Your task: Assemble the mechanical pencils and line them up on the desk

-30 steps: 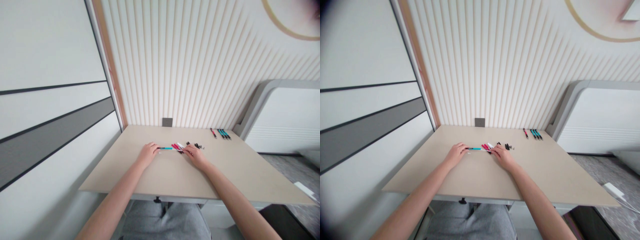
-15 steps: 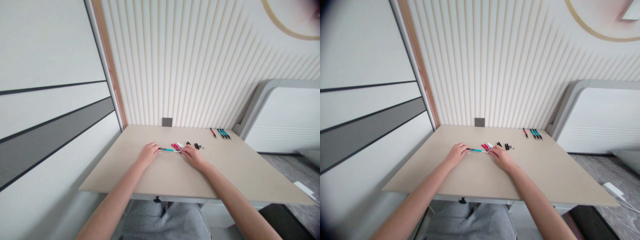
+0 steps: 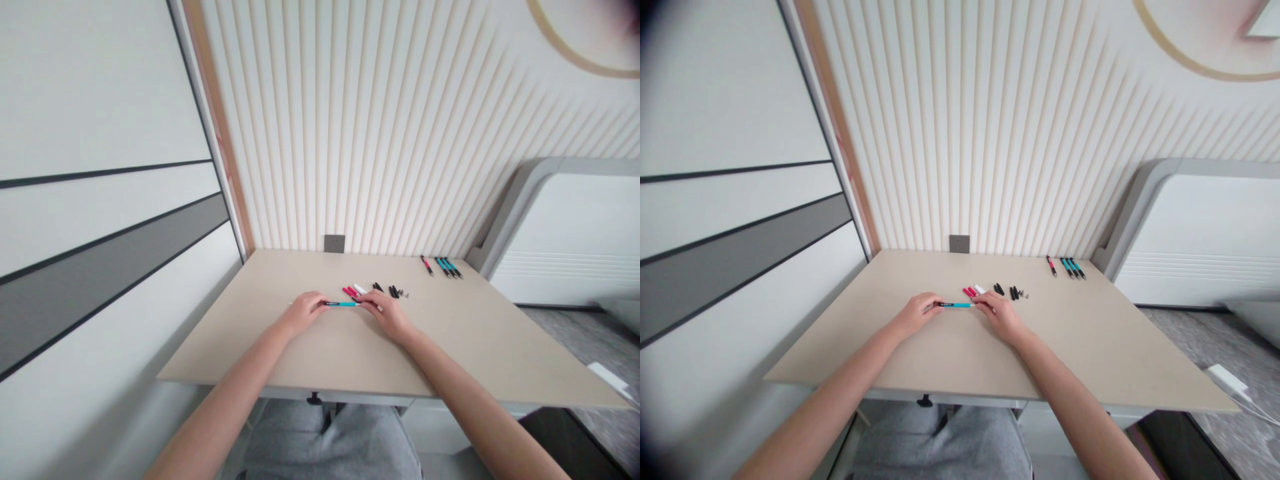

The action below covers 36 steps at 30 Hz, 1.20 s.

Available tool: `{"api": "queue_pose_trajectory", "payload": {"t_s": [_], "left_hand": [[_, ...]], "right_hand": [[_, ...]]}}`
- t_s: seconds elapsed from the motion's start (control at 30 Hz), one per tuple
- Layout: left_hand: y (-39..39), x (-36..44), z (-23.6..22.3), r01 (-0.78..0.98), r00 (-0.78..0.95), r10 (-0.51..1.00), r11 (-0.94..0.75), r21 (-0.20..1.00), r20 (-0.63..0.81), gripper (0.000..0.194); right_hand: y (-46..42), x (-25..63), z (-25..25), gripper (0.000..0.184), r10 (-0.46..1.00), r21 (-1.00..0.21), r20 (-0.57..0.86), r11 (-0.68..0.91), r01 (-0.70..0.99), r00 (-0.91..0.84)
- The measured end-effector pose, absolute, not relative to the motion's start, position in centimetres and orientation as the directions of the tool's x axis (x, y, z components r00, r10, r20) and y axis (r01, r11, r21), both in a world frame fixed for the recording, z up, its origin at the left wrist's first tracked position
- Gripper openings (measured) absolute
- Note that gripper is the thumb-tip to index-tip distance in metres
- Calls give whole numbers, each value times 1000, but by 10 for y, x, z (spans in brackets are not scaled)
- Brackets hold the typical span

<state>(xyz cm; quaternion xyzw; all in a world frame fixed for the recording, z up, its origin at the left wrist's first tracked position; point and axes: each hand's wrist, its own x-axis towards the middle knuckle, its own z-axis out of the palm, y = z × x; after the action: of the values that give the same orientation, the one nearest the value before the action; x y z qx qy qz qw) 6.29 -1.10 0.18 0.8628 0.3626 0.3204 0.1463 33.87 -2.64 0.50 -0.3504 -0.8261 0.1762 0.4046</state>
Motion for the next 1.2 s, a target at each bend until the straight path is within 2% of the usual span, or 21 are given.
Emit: {"api": "queue_pose_trajectory", "payload": {"t_s": [0.13, 0.47, 0.7, 0.8, 0.93, 1.07, 1.2], "left_hand": [[-14, 67, 4, 550, 552, 693, -721, 422, 465, 15], [-16, 68, 8, 558, 494, 717, -695, 453, 491, 17], [-14, 68, 8, 625, 519, 726, -683, 378, 451, 18], [-12, 66, 8, 651, 428, 773, -624, 433, 468, 20], [-8, 60, 6, 633, 253, 835, -524, 569, 488, 22], [-5, 58, 4, 604, 223, 849, -506, 616, 479, 21], [-5, 59, 3, 598, 308, 814, -569, 565, 493, 19]], "right_hand": [[-23, 338, 1, 28, 757, -596, 520, 653, 468, -394], [-28, 336, 7, 29, 711, -544, 533, 703, 458, -459], [-28, 335, 7, 30, 700, -523, 568, 713, 466, -433], [-25, 338, 6, 30, 719, -528, 579, 690, 494, -385], [-21, 343, 4, 33, 757, -537, 579, 633, 558, -302], [-20, 341, -1, 31, 714, -441, 529, 692, 571, -458], [-23, 336, -4, 27, 660, -294, 468, 743, 601, -588]]}}
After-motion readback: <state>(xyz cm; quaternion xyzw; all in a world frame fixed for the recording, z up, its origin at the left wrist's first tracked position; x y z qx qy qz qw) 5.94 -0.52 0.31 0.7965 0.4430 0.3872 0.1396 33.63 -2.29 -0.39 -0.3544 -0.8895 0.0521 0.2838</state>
